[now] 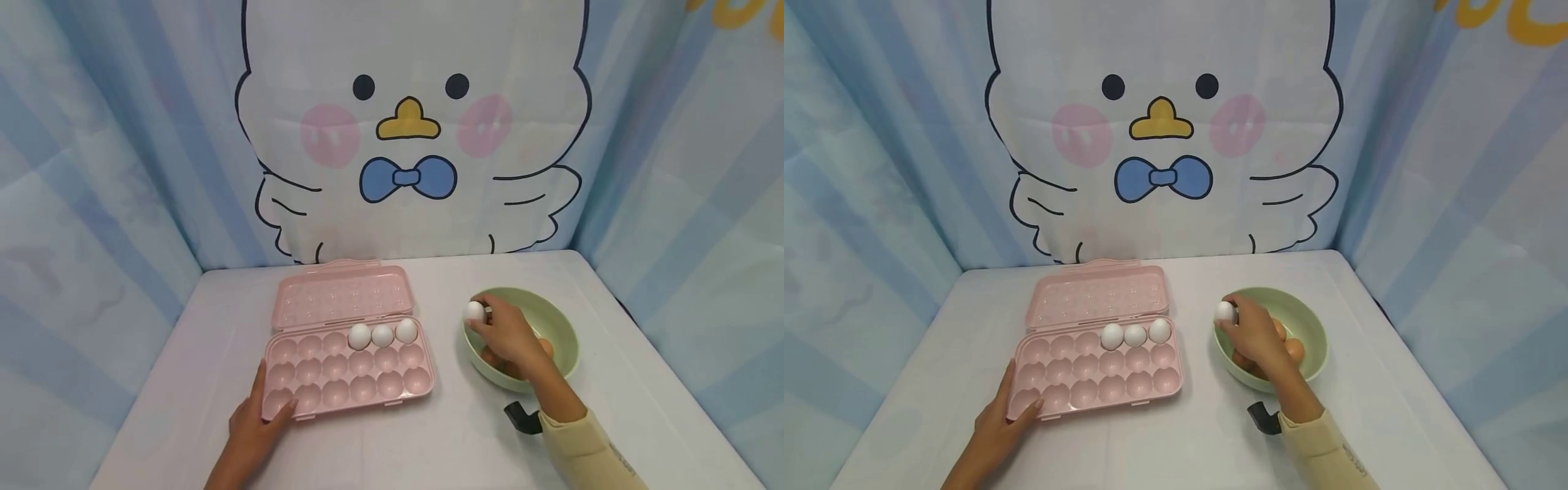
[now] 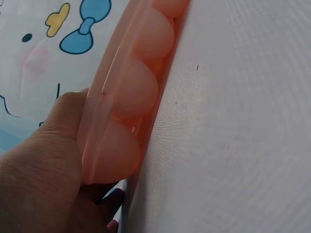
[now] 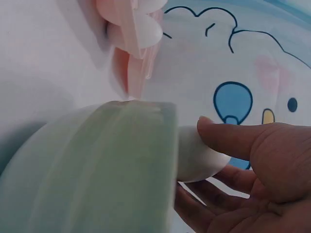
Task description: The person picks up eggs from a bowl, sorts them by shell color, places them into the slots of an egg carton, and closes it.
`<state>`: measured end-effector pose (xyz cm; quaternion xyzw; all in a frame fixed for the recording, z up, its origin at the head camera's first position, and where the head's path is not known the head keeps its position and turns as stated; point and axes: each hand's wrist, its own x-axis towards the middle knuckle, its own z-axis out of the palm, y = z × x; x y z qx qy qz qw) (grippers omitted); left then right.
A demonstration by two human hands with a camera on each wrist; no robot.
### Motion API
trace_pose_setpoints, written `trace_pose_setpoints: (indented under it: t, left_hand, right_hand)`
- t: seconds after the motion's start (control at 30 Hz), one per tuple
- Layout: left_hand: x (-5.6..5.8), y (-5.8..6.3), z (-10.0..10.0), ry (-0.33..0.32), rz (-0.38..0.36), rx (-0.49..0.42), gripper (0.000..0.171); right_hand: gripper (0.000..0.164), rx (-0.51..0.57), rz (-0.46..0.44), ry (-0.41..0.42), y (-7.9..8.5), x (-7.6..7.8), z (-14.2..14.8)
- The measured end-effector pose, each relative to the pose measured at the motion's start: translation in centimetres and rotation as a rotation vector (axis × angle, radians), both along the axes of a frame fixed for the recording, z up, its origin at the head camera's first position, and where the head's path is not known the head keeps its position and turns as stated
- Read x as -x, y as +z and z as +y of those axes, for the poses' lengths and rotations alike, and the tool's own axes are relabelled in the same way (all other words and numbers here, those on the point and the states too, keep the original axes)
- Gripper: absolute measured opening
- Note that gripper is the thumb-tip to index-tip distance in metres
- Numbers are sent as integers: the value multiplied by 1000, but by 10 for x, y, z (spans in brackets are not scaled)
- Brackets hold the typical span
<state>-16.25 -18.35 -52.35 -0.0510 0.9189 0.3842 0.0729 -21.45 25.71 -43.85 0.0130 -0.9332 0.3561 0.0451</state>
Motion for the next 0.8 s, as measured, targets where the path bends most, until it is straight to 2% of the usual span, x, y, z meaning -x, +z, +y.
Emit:
trace_pose_setpoints:
  t: [0.2,0.3,0.43,0.5,0.6,0.8]
  left_hand:
    - [-1,3,0,1,11,3,104]
    - [-1,2,0,-4,22,3,103]
    - [-1,1,-2,-1,32,4,103]
    - [0,1,-2,0,37,3,103]
    - [2,1,-1,1,54,4,103]
    - [-4,0,-2,-6,75,3,104]
  right_hand:
    - [45,78,152,31,12,2,-15]
    - [46,142,245,64,10,6,-22]
    - [46,251,344,155,3,15,-40]
    - [46,298,350,209,-2,20,-51]
    - [47,352,311,275,-12,27,-71]
    - [44,450,192,278,-29,31,-110]
